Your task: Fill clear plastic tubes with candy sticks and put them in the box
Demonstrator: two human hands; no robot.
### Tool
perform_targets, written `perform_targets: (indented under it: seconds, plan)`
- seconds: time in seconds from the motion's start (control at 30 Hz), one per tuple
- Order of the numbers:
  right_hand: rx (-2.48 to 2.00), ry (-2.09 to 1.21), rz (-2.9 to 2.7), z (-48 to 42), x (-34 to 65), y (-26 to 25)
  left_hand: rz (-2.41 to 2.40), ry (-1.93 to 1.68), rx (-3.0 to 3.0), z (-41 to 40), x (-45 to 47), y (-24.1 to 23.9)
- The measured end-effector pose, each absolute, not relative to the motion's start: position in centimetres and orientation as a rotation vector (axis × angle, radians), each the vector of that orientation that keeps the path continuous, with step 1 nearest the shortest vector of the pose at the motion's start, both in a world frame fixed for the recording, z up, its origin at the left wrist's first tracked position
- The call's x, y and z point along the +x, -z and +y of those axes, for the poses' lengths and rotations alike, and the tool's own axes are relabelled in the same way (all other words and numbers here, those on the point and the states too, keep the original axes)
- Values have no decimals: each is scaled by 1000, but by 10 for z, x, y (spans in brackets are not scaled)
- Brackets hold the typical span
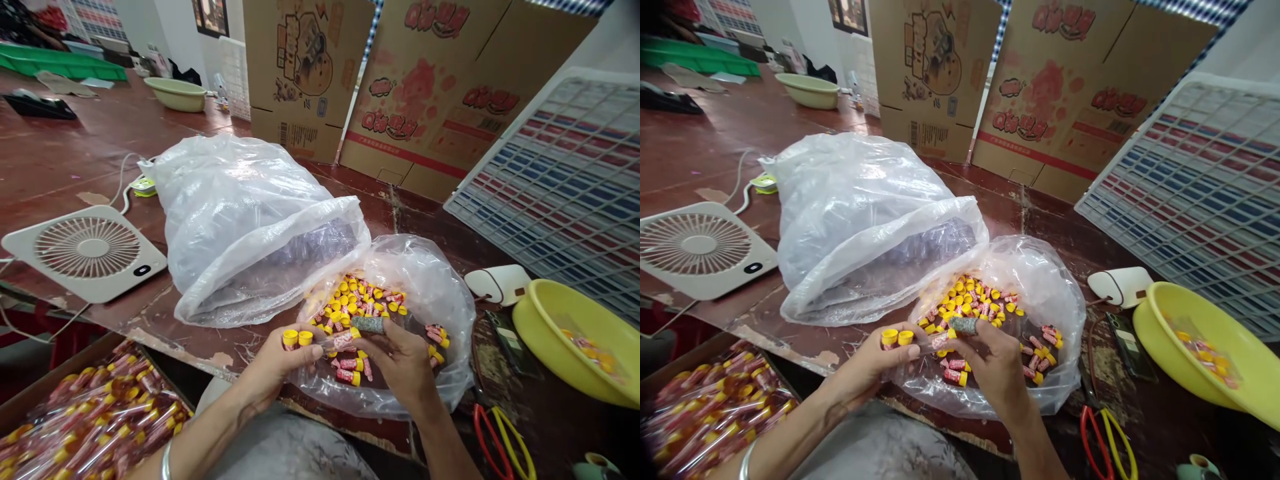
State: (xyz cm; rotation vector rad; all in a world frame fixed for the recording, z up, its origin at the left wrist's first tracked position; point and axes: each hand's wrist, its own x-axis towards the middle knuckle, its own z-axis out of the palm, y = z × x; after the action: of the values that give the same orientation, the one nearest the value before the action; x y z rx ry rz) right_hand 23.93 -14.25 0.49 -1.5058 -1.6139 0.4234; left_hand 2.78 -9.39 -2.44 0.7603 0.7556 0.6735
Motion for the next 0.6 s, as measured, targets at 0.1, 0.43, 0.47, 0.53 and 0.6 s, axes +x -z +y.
perform_targets:
  seconds: [0.1, 0.43, 0.47, 0.53, 0.6]
  plan:
    - [-1456, -303, -1792, -143, 233, -13, 696, -592, 800, -99, 31, 22]
    - [-1345, 14, -1970, -151, 200, 7, 569, -597, 602, -100, 40, 13]
    - [-1316, 22, -1995, -150, 197, 8, 573, -602, 592, -102, 39, 15]
    - [-1272, -32, -2072, -152, 196, 8, 588, -608, 605, -107, 32, 18]
    - [-1263, -162, -2141, -157, 204, 9, 618, -603, 681, -110, 14, 24]
